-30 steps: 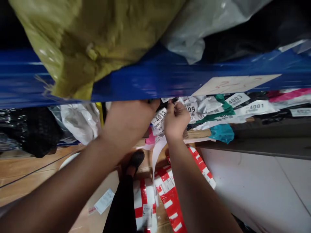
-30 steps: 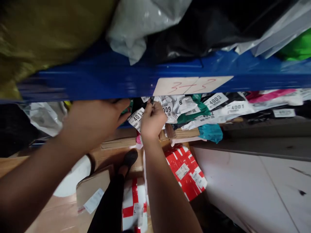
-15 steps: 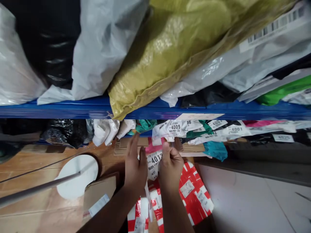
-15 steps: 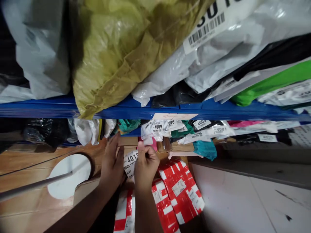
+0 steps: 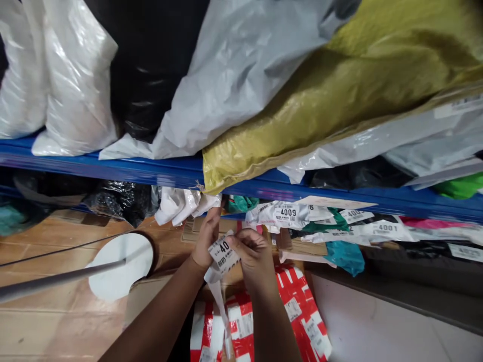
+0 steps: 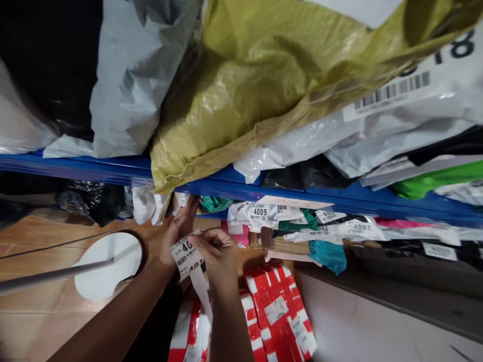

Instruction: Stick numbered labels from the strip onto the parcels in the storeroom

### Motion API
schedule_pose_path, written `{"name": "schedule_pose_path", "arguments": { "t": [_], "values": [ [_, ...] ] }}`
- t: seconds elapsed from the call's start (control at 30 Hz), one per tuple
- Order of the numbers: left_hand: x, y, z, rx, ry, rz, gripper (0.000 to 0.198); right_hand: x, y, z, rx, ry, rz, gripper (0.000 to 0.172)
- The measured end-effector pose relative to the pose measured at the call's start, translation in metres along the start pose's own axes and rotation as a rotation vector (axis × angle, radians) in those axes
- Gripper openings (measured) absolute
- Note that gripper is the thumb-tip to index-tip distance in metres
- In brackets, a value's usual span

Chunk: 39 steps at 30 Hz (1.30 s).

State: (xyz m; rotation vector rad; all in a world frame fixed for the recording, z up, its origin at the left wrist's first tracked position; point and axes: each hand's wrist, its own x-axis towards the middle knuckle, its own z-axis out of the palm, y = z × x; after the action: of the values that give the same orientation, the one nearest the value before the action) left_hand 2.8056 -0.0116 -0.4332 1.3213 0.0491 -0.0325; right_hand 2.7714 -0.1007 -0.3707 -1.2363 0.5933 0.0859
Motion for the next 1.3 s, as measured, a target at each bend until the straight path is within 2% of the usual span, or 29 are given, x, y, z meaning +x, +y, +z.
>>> {"name": "schedule_pose_path", "arguments": {
  "t": [0.07, 0.2, 0.3, 0.4, 0.5, 0.6, 0.73, 0.83, 0.9, 1.0, 1.13, 1.2, 1.3],
  "values": [
    [0.002, 0.006, -0.001, -0.094, -0.045, -0.074, 0.050, 0.003, -0.001, -0.001, -0.047, -0.012, -0.058, 0.022],
    [0.002, 0.008, -0.004, -0.060, -0.005, -0.168, 0.037, 0.016, 0.000, 0.003, -0.103, 0.090, -0.189, 0.039],
    [0.003, 0.012, 0.001, 0.057, 0.062, -0.137, 0.026, 0.025, 0.002, 0.009, -0.130, 0.133, -0.223, 0.035],
    [0.005, 0.019, 0.009, 0.185, 0.156, -0.076, 0.029, 0.026, 0.004, 0.013, -0.087, 0.144, -0.214, 0.032],
    [0.004, 0.022, 0.013, 0.191, 0.175, -0.035, 0.023, 0.023, 0.005, 0.014, -0.082, 0.173, -0.196, 0.028],
    [0.000, 0.018, 0.013, 0.258, 0.193, -0.022, 0.019, 0.021, 0.007, 0.015, -0.290, 0.195, -0.273, 0.023],
    [-0.003, 0.007, 0.011, 0.366, 0.364, -0.034, 0.022, 0.025, 0.013, 0.019, -0.659, 0.287, -0.533, 0.025],
    [-0.001, -0.001, 0.009, 0.390, 0.399, 0.032, 0.016, 0.028, 0.017, 0.026, -0.778, 0.370, -0.692, 0.025],
    [0.001, -0.005, 0.008, 0.405, 0.385, 0.111, 0.015, 0.029, 0.020, 0.032, -0.786, 0.449, -0.723, 0.024],
    [0.002, -0.008, 0.008, 0.415, 0.319, 0.185, 0.023, 0.034, 0.022, 0.040, -0.717, 0.578, -0.685, 0.025],
    [0.000, -0.008, 0.006, 0.482, 0.142, 0.253, 0.026, 0.039, 0.024, 0.040, -0.571, 0.681, -0.571, 0.035],
    [0.000, -0.006, 0.005, 0.545, 0.036, 0.305, 0.031, 0.037, 0.024, 0.037, -0.528, 0.643, -0.513, 0.033],
    [-0.001, -0.003, 0.003, 0.611, -0.082, 0.325, 0.038, 0.031, 0.022, 0.028, -0.517, 0.502, -0.450, 0.026]
  ]
}}
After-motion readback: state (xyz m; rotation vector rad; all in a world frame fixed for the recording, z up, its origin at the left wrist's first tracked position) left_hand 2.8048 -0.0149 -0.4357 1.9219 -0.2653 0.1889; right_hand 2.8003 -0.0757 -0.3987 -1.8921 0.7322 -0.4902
